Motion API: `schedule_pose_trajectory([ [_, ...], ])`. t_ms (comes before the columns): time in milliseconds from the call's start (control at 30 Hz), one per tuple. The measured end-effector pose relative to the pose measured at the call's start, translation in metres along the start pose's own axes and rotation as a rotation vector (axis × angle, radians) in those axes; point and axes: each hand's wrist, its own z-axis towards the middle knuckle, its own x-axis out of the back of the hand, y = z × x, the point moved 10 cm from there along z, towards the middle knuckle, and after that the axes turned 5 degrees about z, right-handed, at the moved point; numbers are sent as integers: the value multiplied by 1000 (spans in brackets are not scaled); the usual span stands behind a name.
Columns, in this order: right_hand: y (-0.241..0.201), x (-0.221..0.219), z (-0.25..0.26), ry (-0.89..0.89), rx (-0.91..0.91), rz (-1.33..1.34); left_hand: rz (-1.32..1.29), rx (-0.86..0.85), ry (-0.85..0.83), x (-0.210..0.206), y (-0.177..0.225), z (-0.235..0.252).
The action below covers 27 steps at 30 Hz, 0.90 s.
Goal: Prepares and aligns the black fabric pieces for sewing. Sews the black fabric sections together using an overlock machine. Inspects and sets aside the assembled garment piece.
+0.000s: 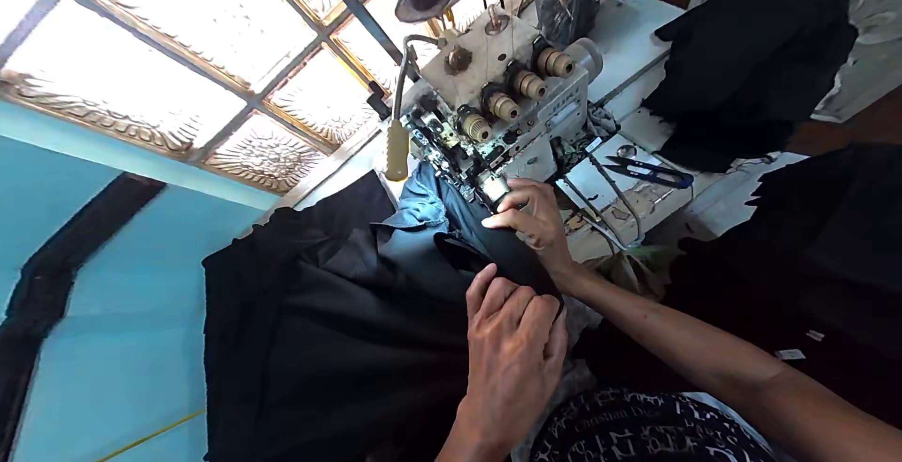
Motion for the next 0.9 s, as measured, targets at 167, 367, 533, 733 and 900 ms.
schedule_pose_trajectory([
  [167,2,3,-6,28,5,13,49,19,-17,-13,-4,-4],
  [367,5,-1,-3,13,-9,16,150,56,-21,-12,-30,11],
  [533,10,-2,2,-35,-112,24,160,104,-36,-13,-59,24],
  [733,8,-12,13,-248,-207,-132,220,139,-48,-17,-85,36],
  [900,6,-10,12,-316,-191,-118,245,67,-201,21,-95,45],
])
